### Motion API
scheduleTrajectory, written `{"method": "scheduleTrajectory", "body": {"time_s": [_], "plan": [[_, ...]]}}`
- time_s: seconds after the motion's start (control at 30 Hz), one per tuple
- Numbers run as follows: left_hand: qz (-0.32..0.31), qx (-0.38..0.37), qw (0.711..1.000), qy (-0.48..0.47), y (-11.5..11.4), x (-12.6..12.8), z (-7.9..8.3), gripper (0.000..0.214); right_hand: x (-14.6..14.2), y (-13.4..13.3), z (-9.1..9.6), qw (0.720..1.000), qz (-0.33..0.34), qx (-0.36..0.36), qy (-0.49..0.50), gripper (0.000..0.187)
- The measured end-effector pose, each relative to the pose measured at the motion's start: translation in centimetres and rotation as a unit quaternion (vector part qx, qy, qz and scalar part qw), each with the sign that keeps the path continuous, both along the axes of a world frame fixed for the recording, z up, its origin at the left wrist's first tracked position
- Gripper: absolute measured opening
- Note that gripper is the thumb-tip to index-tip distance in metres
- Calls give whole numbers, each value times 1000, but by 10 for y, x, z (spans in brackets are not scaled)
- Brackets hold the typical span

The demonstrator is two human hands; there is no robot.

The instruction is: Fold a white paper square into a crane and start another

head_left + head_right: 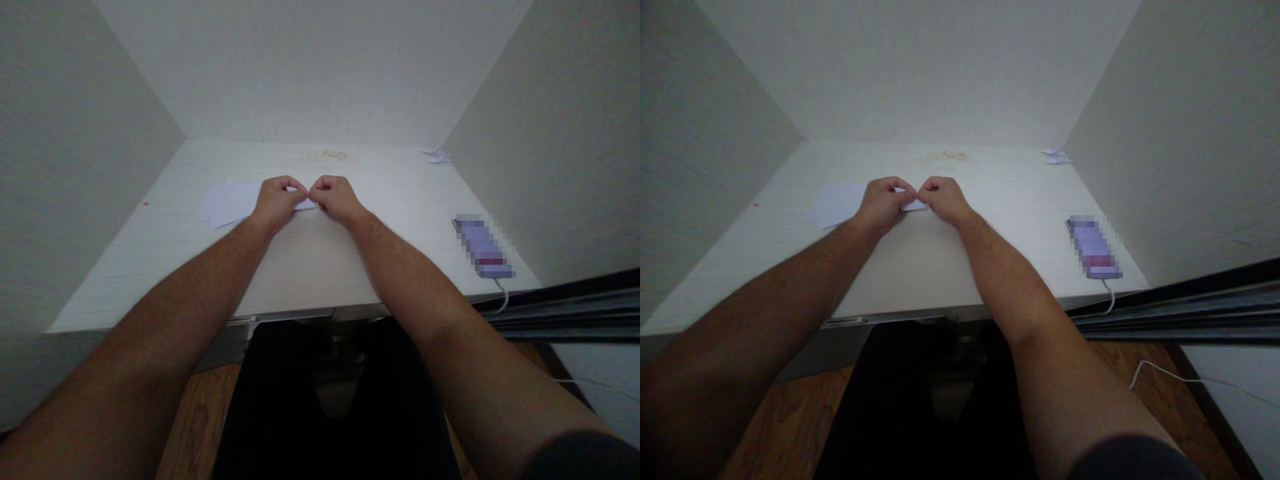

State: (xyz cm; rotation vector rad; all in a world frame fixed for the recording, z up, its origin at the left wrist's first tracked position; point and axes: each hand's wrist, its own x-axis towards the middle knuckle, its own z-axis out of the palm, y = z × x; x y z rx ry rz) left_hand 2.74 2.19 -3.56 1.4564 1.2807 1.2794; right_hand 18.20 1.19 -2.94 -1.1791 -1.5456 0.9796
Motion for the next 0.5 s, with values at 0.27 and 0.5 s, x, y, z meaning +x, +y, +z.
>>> {"method": "scheduleTrajectory", "body": {"time_s": [0.27,0.5], "plan": [[0,21,999,35,-12,1,-3,8,0,-17,1,999,1,-45,30,13],[-4,1,1000,26,-25,8,-5,12,5,-33,5,996,16,-68,62,15]]}}
